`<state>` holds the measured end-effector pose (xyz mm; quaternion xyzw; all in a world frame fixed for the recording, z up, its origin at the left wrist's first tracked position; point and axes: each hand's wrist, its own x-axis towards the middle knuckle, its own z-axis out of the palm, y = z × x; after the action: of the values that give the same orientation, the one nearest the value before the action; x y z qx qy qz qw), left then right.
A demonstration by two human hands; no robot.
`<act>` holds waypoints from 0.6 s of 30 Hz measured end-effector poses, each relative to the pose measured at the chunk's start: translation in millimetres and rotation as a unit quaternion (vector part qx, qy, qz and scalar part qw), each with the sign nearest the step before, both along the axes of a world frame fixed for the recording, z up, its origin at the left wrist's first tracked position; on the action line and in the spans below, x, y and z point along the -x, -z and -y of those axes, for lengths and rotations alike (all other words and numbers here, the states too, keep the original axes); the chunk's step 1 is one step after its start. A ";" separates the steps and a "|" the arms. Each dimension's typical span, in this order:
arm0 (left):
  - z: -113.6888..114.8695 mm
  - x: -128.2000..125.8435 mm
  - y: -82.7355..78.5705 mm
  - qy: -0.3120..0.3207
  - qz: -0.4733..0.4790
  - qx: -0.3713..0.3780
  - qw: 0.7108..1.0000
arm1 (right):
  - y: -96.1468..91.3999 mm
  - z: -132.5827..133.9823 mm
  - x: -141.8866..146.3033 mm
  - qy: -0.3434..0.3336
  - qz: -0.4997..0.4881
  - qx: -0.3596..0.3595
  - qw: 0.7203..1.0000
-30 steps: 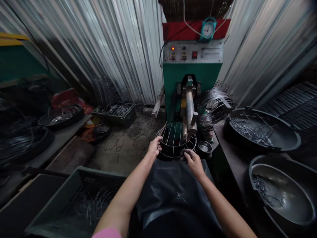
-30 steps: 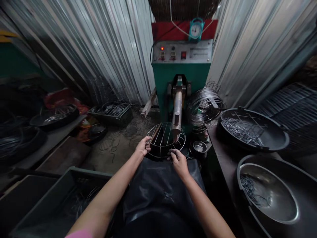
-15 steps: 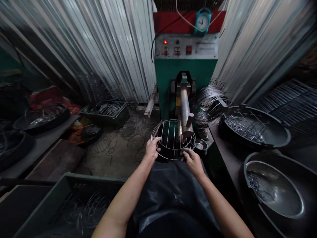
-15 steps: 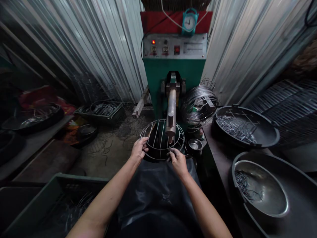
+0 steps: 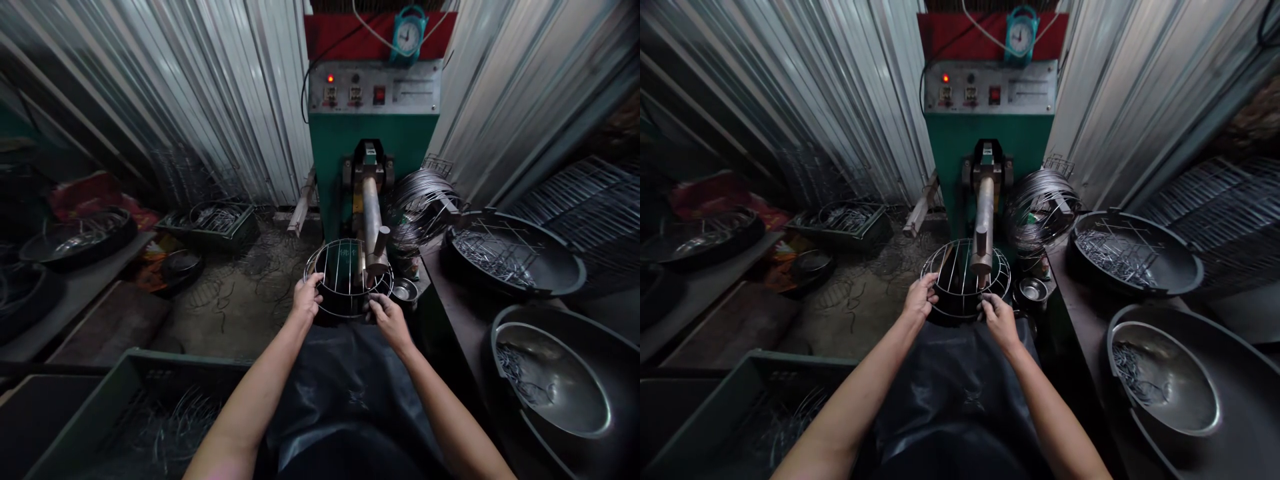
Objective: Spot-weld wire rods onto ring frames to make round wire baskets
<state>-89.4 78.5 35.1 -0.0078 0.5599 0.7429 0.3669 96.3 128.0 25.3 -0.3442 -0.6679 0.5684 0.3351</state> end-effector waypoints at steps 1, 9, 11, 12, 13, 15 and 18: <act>-0.5 0.1 0.1 0.000 0.000 0.000 1.000 | -0.3 -0.8 0.6 0.000 -0.002 0.004 1.000; -0.5 1.1 0.5 0.002 0.005 -0.009 1.000 | -3.7 -2.9 1.1 -0.010 0.002 0.008 1.000; -0.3 0.8 -0.4 0.002 0.007 -0.010 1.000 | -5.6 -2.8 0.9 -0.012 0.004 0.005 1.000; -0.3 0.5 -0.9 0.000 0.008 -0.008 1.000 | -6.4 -2.8 0.9 -0.012 0.005 0.004 1.000; -0.2 0.0 -1.4 -0.002 0.010 -0.005 1.000 | -7.2 -2.7 0.8 -0.011 0.007 0.003 1.000; 0.2 -1.0 -2.1 -0.008 0.010 0.001 1.000 | -8.2 -2.6 0.4 -0.011 0.009 0.000 1.000; 1.8 -2.9 -2.4 -0.014 0.009 -0.006 1.000 | -8.8 -2.5 -0.4 -0.011 0.008 -0.002 1.000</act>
<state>-86.5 76.8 37.4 -0.0202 0.5518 0.7510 0.3620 96.7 130.5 34.0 -0.3409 -0.6753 0.5678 0.3245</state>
